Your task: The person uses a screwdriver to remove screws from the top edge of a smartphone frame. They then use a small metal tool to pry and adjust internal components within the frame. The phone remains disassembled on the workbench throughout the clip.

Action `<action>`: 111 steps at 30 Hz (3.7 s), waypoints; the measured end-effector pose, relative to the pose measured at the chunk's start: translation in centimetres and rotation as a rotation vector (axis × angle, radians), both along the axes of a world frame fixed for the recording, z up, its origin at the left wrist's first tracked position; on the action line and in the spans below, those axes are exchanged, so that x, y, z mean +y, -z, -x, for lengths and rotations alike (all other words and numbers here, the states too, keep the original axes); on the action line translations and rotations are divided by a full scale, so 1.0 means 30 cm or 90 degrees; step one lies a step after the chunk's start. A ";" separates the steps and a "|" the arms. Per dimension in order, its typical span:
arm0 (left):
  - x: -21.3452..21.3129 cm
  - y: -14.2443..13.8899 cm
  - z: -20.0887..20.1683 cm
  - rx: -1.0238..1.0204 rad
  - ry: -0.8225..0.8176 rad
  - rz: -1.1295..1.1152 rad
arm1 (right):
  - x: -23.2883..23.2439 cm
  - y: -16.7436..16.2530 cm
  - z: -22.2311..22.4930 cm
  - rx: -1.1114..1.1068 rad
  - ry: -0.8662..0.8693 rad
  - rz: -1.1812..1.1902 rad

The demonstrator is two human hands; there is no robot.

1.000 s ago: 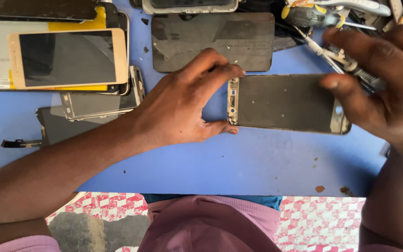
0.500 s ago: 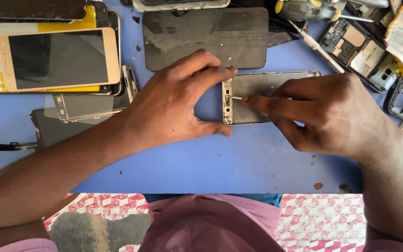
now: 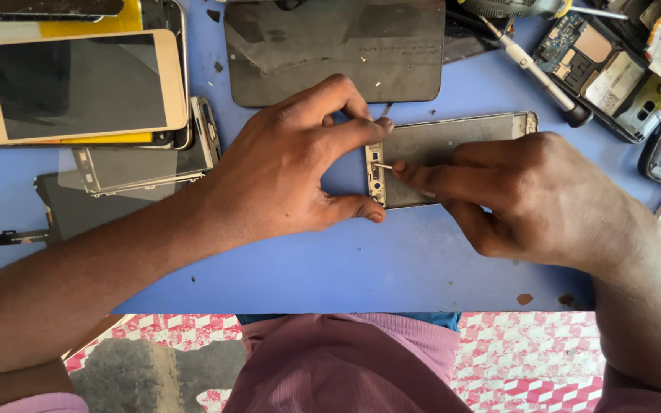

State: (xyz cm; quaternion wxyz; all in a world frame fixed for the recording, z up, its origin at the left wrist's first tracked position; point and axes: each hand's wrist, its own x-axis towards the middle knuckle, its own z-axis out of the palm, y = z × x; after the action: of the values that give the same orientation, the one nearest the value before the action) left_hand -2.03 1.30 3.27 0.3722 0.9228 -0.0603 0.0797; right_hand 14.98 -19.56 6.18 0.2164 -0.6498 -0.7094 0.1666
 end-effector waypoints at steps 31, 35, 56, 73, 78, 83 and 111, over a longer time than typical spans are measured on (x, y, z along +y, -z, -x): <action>-0.020 -0.006 -0.005 0.001 -0.006 -0.011 | -0.002 -0.003 0.018 0.151 0.072 0.104; -0.016 -0.002 -0.004 0.003 -0.003 0.008 | -0.008 0.010 0.012 0.152 0.076 0.105; -0.031 0.009 0.014 -0.038 0.010 -0.052 | 0.000 -0.008 0.010 0.214 0.066 0.222; -0.024 0.004 0.010 -0.036 0.013 -0.043 | 0.016 -0.005 -0.035 0.246 0.081 0.331; -0.025 0.005 0.007 -0.032 0.008 -0.051 | 0.004 0.010 -0.034 0.262 0.079 0.243; -0.029 0.010 0.009 -0.030 0.013 -0.054 | 0.006 0.007 -0.015 0.266 0.099 0.272; -0.054 0.020 0.037 -0.045 0.003 -0.136 | -0.006 0.016 -0.005 0.270 0.130 0.374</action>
State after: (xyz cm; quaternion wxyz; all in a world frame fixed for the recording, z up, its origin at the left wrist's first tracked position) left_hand -3.14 -0.32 2.66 0.2697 0.9536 -0.0841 0.1044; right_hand 15.13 -19.73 5.70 0.1786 -0.7025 -0.5024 0.4714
